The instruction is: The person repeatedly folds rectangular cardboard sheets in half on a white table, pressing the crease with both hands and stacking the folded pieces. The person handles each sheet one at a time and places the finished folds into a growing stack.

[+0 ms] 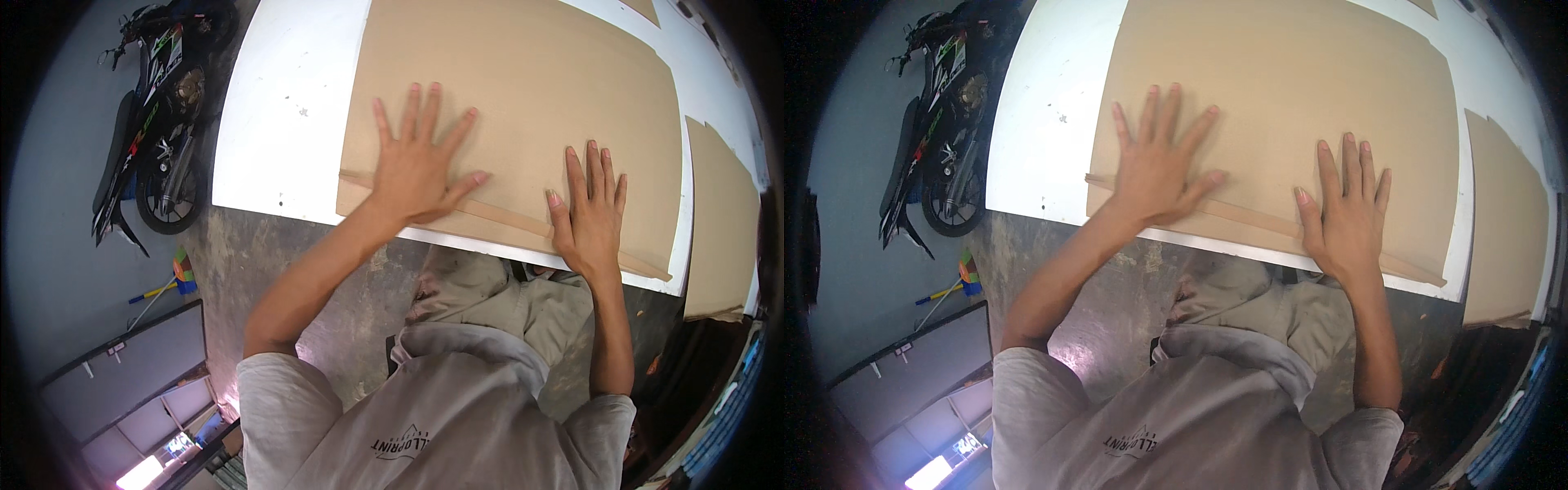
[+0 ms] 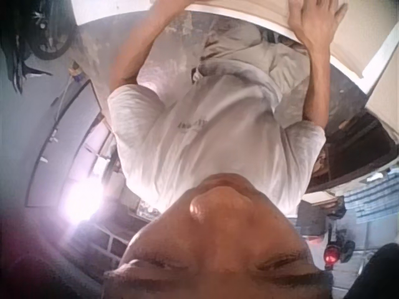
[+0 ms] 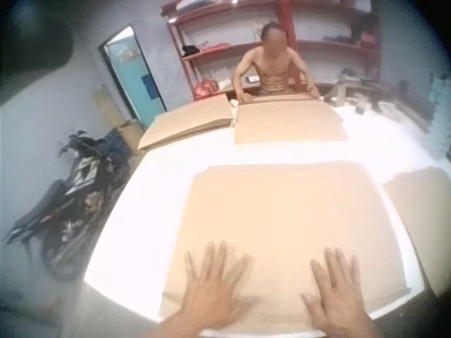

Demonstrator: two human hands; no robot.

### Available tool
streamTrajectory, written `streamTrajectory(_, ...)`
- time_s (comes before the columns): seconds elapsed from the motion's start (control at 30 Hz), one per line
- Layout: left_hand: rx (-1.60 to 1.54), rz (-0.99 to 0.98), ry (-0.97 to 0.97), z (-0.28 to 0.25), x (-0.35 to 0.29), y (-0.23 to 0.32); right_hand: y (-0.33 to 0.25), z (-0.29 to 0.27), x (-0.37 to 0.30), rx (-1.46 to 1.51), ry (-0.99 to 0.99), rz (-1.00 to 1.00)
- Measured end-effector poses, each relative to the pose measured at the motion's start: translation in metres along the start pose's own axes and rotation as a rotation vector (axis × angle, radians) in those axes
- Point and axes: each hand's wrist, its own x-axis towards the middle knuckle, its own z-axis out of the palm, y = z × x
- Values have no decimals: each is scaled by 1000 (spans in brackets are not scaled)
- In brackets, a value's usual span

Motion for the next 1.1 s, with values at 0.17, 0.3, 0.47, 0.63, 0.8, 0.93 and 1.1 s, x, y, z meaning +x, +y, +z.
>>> streamTrajectory(0.17,85,-178,-35,-7,-15,-52,4,-1,-2,-17,-12,-27)
streamTrajectory(0.3,-8,-227,22,3,-24,-66,4,0,-4,-21,5,-43)
streamTrajectory(0.47,-343,-206,138,10,-30,-78,3,1,-2,-11,23,-43)
streamTrajectory(0.63,-720,-325,150,-5,-24,-88,5,4,-3,0,48,-52)
streamTrajectory(0.8,-710,-151,64,-38,-53,-103,6,3,-2,52,68,-45)
streamTrajectory(0.93,-563,-103,-19,-43,-79,-100,-1,-5,-4,82,196,-101)
streamTrajectory(1.1,-685,-262,-20,-45,-78,-85,-22,-24,-23,407,72,-203)
